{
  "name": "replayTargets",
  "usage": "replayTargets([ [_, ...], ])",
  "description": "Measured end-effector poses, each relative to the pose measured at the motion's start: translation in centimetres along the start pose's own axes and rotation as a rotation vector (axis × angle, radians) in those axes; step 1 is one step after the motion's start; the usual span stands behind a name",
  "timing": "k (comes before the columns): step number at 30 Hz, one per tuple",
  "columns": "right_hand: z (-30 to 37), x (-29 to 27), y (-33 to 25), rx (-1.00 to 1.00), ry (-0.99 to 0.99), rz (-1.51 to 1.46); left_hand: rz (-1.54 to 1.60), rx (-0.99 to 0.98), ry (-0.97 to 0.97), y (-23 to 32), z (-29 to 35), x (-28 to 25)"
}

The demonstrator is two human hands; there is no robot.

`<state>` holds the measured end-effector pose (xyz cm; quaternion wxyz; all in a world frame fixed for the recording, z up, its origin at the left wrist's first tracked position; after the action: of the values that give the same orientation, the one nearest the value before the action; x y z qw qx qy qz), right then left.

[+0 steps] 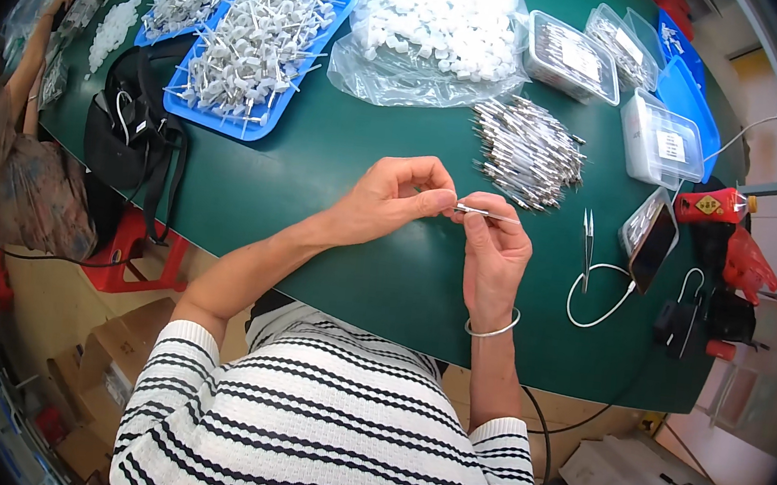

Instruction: The person repeatedly picks up small white plastic caps and metal rods from a green workbench. They insert the metal rods into the caps by hand and place the assembled units into a blue tray.

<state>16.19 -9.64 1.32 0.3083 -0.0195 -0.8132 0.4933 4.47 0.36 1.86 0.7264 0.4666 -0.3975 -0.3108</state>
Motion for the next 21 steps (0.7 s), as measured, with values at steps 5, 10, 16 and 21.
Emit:
replayTargets([
  [5,0.0,-0.4,0.1,-0.014,-0.032,0.074,-0.201,-0.072,0.042,0.9,0.2,-0.5],
  [10,-0.1,-0.5,0.1,-0.040,-0.050,0.103,-0.317,-0.048,0.076,1.4,0.0,-0.6],
  [16,0.1,-0.6,0.0,-0.067,-0.106,0.184,-0.418,-0.121,0.021,1.9,-0.3,-0.8],
  [21,0.4,-0.8,0.0,-0.056,-0.098,0.207,-0.347,-0.175,-0.040,2.0,-0.7,-1.5],
])
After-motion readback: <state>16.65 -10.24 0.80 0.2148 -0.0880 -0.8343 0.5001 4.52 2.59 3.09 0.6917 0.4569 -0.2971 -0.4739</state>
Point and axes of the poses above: each hand's wrist, its own z-axis away from the middle knuckle, its own x-axis out of the palm, y = z × x, the point moved 4 cm from there along -z, towards the middle knuckle, and after that the axes turned 15 degrees about -x, right-handed, at the moved point
